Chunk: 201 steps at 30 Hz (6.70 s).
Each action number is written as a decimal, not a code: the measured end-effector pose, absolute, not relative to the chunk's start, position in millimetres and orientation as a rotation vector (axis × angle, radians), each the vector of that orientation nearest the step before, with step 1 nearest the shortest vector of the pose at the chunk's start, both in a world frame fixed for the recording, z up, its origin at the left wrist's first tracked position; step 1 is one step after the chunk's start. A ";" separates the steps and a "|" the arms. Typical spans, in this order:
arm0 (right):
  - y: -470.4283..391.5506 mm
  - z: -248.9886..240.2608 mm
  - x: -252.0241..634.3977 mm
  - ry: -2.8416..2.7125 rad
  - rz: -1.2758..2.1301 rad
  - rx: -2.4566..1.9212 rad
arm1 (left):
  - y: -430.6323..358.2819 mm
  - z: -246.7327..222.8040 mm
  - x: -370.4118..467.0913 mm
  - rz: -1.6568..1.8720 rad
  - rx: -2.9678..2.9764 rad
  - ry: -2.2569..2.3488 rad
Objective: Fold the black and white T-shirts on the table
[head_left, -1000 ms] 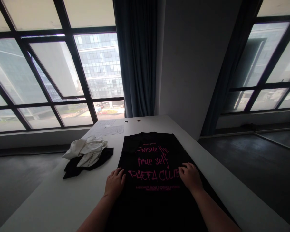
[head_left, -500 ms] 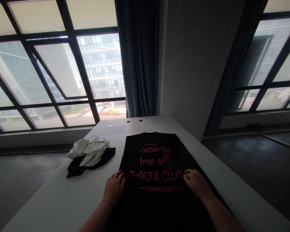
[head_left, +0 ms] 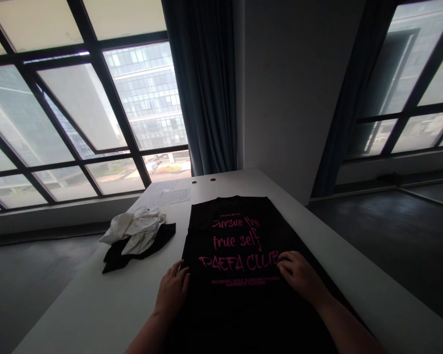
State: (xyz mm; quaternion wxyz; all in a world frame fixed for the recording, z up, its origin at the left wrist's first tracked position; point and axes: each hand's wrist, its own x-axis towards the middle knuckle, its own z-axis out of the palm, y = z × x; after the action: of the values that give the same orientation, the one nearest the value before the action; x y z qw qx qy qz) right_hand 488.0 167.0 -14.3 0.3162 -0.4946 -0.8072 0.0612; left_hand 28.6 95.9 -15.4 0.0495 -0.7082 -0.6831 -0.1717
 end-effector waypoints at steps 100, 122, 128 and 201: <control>220.3 -53.4 493.3 -2.114 -0.094 -1.580 | 163.9 -10.9 82.2 -0.471 -2.488 -1.968; 218.1 -49.3 492.6 -2.113 -0.094 -1.613 | 162.4 -2.8 85.7 -0.455 -2.511 -1.983; 219.5 -51.3 492.8 -2.106 -0.101 -1.610 | 160.9 -2.3 86.2 -0.455 -2.540 -1.950; 214.5 -35.5 519.6 -1.944 -0.283 -1.865 | 147.4 -2.2 39.1 -0.583 -2.362 -2.127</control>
State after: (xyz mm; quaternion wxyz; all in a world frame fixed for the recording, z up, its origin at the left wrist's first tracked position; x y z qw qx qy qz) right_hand 519.6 214.5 -35.5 0.2150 -0.6724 -0.7009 -0.1019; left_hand 39.1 147.4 -2.2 -0.0450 -0.7301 -0.6576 -0.1801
